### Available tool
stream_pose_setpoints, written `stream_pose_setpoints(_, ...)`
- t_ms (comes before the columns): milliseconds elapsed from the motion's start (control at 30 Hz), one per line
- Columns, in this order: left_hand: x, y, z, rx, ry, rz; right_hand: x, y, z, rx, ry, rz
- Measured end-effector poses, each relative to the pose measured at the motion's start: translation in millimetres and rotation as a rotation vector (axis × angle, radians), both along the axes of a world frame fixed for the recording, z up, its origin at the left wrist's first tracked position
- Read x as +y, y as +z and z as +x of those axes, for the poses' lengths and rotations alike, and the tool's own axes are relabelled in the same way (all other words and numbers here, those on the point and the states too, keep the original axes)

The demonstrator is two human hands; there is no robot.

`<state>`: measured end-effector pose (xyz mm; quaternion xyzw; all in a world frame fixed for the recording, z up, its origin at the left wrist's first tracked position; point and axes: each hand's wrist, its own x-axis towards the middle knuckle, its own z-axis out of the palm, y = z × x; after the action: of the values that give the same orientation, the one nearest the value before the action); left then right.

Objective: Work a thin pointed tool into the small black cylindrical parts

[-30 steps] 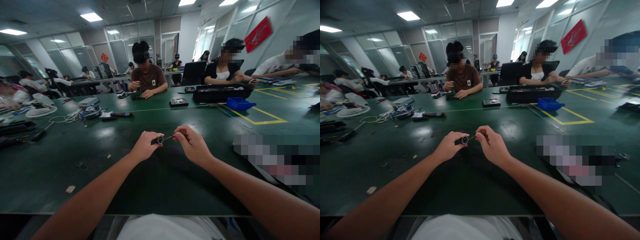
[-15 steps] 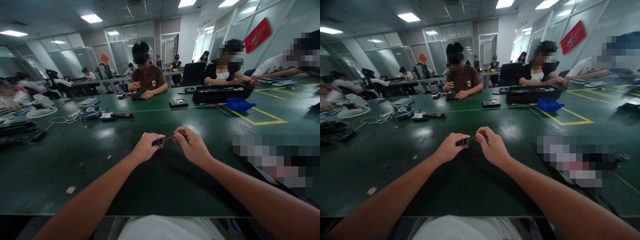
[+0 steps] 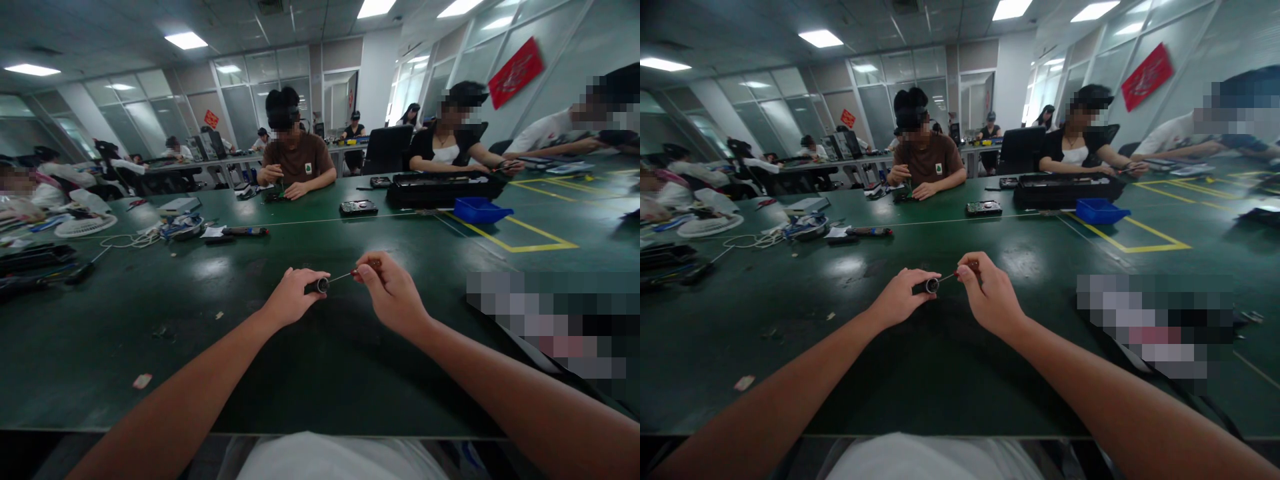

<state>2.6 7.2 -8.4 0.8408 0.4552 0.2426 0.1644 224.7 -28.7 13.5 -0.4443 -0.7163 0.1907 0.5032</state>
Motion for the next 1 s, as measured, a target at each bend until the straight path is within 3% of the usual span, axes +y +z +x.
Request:
stream_pose_setpoints(400, 3.5, -3.3, -3.2, 0.008, 0.005, -0.043, 0.4, 3.6, -0.1, -0.114, -0.062, 0.032)
stream_pose_setpoints(600, 1.7, 5.6, -3.2, -0.021, 0.027, -0.047, 2.3, 2.4, 1.3, -0.11, -0.097, 0.013)
stream_pose_setpoints(767, 6.1, 6.8, -5.0, -0.201, 0.087, -0.035, 1.5, 2.8, 2.1, -0.074, -0.099, 0.015)
stream_pose_setpoints(900, 11.1, 8.3, -7.1, -0.443, 0.124, -0.176, 1.0, 3.7, 2.3, -0.063, -0.092, 0.01)
stream_pose_setpoints(1000, 9.2, 16.5, -7.7, -0.481, 0.182, -0.256, 1.4, 3.1, 2.4, -0.055, -0.085, 0.014)
